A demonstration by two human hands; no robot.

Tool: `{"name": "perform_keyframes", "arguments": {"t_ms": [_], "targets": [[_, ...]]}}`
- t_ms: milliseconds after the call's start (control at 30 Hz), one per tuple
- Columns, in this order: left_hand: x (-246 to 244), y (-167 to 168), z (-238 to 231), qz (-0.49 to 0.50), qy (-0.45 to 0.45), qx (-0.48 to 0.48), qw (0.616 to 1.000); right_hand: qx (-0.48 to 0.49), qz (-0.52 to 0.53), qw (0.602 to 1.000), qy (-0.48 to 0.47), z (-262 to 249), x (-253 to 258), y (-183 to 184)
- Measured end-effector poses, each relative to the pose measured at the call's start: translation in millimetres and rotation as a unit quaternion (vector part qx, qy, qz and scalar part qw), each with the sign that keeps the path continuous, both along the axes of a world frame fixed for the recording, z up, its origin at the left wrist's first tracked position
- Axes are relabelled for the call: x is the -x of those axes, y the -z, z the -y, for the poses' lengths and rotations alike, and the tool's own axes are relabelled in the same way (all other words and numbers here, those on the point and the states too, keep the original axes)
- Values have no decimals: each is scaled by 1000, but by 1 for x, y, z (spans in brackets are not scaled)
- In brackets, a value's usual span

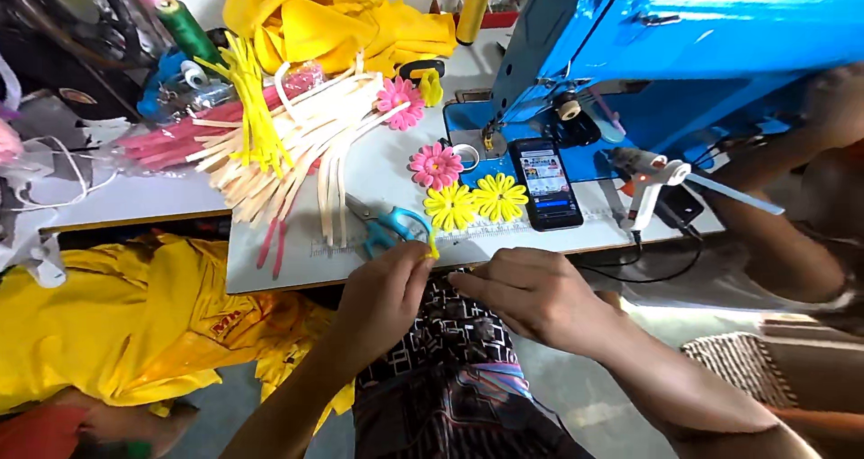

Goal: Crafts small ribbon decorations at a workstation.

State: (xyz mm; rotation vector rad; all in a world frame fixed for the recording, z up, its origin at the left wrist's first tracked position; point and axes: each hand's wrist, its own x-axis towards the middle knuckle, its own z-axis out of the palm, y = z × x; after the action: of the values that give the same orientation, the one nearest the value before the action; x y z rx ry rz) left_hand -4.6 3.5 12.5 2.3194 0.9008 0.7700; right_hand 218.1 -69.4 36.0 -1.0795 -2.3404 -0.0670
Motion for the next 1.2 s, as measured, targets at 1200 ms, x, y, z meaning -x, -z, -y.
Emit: {"name": "perform_keyframes", "arguments": {"t_ms": [1200], "targets": [[6, -6, -1, 95, 71, 121, 985, 124, -169, 977, 43, -7, -4, 10]]}}
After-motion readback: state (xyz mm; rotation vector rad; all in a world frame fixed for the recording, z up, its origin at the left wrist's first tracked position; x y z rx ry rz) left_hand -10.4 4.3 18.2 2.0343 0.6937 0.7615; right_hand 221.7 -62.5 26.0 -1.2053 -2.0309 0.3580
